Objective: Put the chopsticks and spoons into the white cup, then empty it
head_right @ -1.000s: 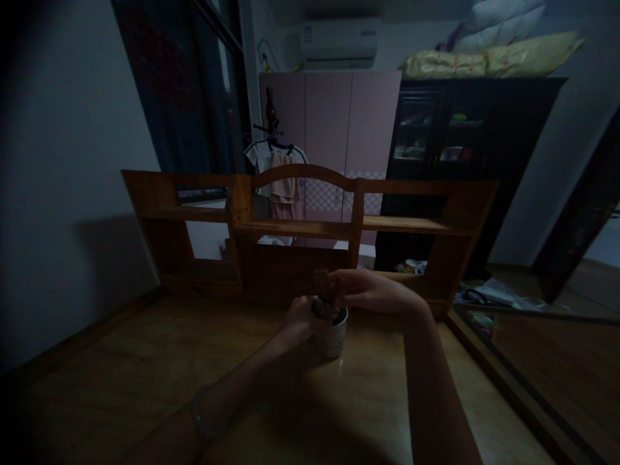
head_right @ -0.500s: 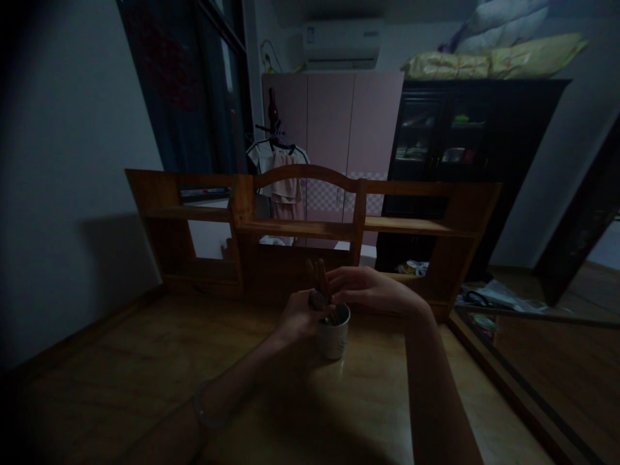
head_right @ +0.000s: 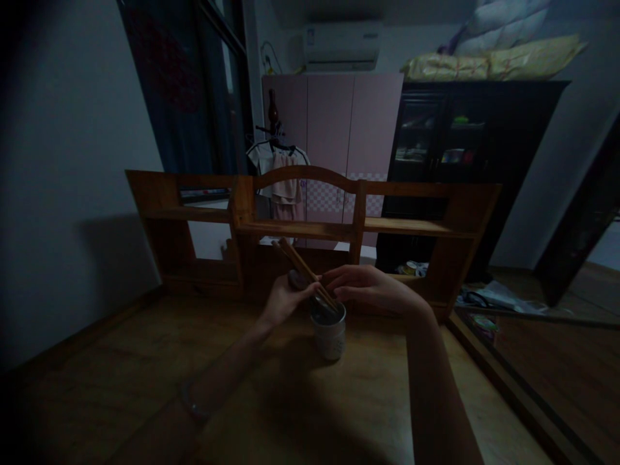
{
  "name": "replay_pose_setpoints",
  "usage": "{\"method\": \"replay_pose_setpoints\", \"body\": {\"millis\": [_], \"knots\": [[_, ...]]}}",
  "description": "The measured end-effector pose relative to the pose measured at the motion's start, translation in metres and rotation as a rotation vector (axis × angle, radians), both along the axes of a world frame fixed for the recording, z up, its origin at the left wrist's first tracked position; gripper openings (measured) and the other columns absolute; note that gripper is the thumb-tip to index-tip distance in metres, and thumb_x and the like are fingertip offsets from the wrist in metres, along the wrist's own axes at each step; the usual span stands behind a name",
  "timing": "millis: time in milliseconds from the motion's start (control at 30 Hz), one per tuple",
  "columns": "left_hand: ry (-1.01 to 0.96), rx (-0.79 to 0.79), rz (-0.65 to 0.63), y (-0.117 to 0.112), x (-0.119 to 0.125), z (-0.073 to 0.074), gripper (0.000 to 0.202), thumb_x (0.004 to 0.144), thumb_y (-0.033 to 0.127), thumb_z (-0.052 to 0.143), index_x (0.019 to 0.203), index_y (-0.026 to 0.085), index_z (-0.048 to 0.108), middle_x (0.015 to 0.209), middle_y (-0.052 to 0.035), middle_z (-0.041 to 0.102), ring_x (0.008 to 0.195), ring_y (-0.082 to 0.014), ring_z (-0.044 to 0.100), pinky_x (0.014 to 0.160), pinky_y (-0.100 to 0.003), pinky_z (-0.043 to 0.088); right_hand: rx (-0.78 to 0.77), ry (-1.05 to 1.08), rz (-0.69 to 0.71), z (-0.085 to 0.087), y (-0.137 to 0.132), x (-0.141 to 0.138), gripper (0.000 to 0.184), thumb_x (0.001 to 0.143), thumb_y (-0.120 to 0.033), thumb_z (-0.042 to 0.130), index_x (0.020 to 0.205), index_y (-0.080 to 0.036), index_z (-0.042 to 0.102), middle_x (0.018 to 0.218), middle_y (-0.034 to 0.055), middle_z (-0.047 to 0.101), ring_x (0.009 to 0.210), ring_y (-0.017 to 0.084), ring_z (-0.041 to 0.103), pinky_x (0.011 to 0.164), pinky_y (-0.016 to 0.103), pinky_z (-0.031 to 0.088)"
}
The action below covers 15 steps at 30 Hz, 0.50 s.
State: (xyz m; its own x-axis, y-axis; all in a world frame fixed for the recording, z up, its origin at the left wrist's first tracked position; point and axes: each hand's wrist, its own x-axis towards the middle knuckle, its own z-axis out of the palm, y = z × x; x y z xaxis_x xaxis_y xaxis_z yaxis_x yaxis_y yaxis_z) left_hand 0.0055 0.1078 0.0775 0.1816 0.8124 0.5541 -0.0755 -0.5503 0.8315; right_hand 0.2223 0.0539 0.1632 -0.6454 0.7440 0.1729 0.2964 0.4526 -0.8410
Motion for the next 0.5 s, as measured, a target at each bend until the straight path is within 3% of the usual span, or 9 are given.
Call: {"method": "replay_pose_setpoints", "body": {"millis": [200,333,500], "knots": [[-0.256,-0.089,0.048,0.021,-0.025,0.016,0.038,0.066,0.035,0.081,0.093,0.009,0.074,0.099,-0.0128,0.074,0.096,-0.0256,0.068,0.088,-0.034,0.053,-0.013,-0.009,-0.053,0.002,-0.003,0.000,0.046,0.087,-0.040,0.065,0.127,-0.021,0.056,0.114,0.0077,0.065,0.103,0.024,0.062,0.091,0.037,0.049],[-0.420,-0.188,0.051,0.033,-0.049,0.026,0.044,0.062,0.035,0.084,0.093,0.007,0.072,0.100,-0.0144,0.073,0.096,-0.0255,0.068,0.084,-0.034,0.055,-0.030,-0.020,-0.092,-0.002,0.001,0.002,0.047,0.087,-0.043,0.064,0.128,-0.022,0.055,0.115,0.0075,0.065,0.101,0.023,0.063,0.089,0.037,0.050],[-0.324,-0.289,-0.063,0.037,-0.083,0.035,0.043,0.063,0.031,0.084,0.095,0.007,0.069,0.105,-0.0171,0.071,0.096,-0.0253,0.067,0.082,-0.035,0.055,-0.011,-0.054,-0.136,-0.015,0.018,0.009,0.050,0.084,-0.045,0.067,0.126,-0.020,0.056,0.112,0.0086,0.065,0.098,0.024,0.063,0.088,0.038,0.051]]}}
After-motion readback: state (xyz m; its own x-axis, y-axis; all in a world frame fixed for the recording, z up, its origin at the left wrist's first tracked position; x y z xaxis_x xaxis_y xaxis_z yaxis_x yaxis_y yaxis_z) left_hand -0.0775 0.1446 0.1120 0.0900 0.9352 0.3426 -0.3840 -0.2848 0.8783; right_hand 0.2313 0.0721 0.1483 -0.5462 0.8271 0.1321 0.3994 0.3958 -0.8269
